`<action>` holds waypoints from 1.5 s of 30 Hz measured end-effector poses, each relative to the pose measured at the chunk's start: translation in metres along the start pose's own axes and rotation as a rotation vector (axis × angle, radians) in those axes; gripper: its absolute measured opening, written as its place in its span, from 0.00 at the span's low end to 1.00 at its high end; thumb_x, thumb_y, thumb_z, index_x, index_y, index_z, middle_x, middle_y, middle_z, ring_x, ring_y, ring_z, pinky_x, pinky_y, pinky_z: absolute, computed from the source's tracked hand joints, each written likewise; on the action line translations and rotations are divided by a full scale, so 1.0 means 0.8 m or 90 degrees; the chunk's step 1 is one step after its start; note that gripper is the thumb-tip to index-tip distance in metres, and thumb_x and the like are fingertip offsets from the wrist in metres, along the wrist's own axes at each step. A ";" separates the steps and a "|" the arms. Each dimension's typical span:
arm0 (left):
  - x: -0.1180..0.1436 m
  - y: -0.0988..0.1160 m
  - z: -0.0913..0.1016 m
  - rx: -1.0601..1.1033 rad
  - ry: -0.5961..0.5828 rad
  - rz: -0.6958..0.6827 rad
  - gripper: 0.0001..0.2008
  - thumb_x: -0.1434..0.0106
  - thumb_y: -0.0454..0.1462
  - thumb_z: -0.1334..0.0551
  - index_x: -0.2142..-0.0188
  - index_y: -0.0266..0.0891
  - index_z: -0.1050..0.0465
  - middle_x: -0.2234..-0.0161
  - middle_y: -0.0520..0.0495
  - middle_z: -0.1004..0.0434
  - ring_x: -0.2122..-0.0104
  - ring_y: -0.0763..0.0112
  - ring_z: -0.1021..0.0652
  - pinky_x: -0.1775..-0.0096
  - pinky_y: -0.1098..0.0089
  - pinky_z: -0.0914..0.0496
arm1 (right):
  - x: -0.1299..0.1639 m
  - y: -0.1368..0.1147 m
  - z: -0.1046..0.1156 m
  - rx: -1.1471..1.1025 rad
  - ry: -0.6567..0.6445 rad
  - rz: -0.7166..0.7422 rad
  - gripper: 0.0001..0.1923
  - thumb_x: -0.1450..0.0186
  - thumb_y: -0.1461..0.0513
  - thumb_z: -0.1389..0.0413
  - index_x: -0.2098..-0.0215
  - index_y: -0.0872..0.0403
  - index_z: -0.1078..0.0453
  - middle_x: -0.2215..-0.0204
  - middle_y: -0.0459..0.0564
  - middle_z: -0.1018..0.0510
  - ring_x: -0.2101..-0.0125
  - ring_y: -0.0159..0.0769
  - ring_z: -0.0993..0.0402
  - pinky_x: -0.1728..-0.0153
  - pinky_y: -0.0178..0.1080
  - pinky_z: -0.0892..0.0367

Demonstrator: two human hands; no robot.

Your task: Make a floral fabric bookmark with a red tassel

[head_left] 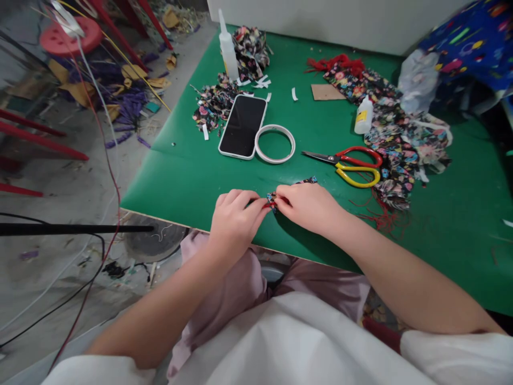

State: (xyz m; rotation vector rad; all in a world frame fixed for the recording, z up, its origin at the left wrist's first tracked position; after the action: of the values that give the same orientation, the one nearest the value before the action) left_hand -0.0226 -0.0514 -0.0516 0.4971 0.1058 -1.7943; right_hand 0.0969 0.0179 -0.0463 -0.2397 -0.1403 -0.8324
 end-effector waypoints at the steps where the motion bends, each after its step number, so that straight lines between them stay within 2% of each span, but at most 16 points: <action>1: 0.000 0.000 -0.002 0.008 -0.003 0.002 0.08 0.38 0.39 0.42 0.65 0.41 0.25 0.66 0.49 0.24 0.67 0.67 0.29 0.66 0.66 0.37 | 0.000 0.000 0.000 -0.003 -0.003 0.001 0.14 0.34 0.58 0.57 0.67 0.53 0.32 0.74 0.49 0.22 0.72 0.36 0.27 0.76 0.35 0.49; 6: 0.000 -0.001 -0.008 0.082 -0.022 -0.010 0.09 0.37 0.36 0.45 0.66 0.36 0.27 0.67 0.46 0.26 0.67 0.68 0.30 0.62 0.67 0.34 | 0.001 0.001 0.000 -0.016 -0.010 0.000 0.15 0.34 0.58 0.58 0.67 0.53 0.31 0.73 0.49 0.22 0.72 0.36 0.27 0.75 0.35 0.48; 10: -0.001 0.000 -0.009 0.083 -0.022 -0.009 0.09 0.36 0.36 0.46 0.67 0.35 0.28 0.68 0.45 0.27 0.68 0.68 0.29 0.63 0.67 0.33 | 0.001 0.001 0.000 -0.012 -0.013 -0.001 0.15 0.34 0.58 0.58 0.66 0.53 0.30 0.73 0.50 0.22 0.72 0.36 0.27 0.75 0.35 0.48; 14: -0.002 0.000 -0.011 0.091 -0.053 0.001 0.10 0.35 0.36 0.47 0.67 0.36 0.29 0.69 0.45 0.27 0.68 0.68 0.29 0.64 0.68 0.33 | 0.001 0.001 -0.001 -0.002 -0.008 0.006 0.15 0.34 0.58 0.58 0.65 0.53 0.31 0.73 0.50 0.22 0.73 0.37 0.27 0.76 0.35 0.48; 20: -0.004 -0.001 -0.009 0.070 -0.085 0.005 0.11 0.35 0.37 0.48 0.57 0.36 0.31 0.69 0.46 0.27 0.68 0.68 0.28 0.64 0.68 0.34 | 0.001 0.001 0.000 -0.001 -0.007 0.008 0.15 0.34 0.58 0.58 0.66 0.53 0.31 0.73 0.51 0.22 0.72 0.38 0.26 0.76 0.35 0.49; 27: -0.005 -0.003 -0.013 0.097 -0.150 -0.077 0.11 0.34 0.34 0.49 0.57 0.36 0.32 0.67 0.46 0.27 0.66 0.68 0.29 0.63 0.69 0.34 | 0.001 0.002 0.000 -0.016 -0.017 0.011 0.14 0.34 0.59 0.57 0.65 0.53 0.31 0.72 0.51 0.22 0.71 0.38 0.26 0.74 0.35 0.47; 35: -0.003 -0.005 -0.011 0.096 -0.138 -0.125 0.12 0.35 0.32 0.50 0.57 0.35 0.30 0.67 0.45 0.28 0.67 0.69 0.30 0.64 0.69 0.33 | 0.000 0.002 0.001 -0.022 -0.009 0.011 0.15 0.34 0.59 0.58 0.66 0.53 0.31 0.73 0.51 0.22 0.72 0.38 0.26 0.75 0.35 0.48; 45: -0.004 -0.003 -0.010 0.069 -0.151 -0.144 0.15 0.35 0.32 0.52 0.55 0.36 0.30 0.68 0.45 0.30 0.69 0.69 0.31 0.66 0.69 0.33 | 0.000 0.001 0.003 -0.035 -0.003 0.004 0.14 0.35 0.60 0.57 0.67 0.53 0.30 0.73 0.51 0.22 0.72 0.36 0.27 0.75 0.35 0.48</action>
State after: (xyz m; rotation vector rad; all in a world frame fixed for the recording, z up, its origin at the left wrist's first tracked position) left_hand -0.0220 -0.0454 -0.0580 0.3568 -0.1044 -2.0752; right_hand 0.0979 0.0190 -0.0439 -0.2941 -0.1205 -0.8307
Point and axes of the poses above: each hand's wrist, its own x-axis away from the middle knuckle, its own z-axis out of the back of the hand, y = z × x, the point moved 4 cm from there along -x, towards the middle knuckle
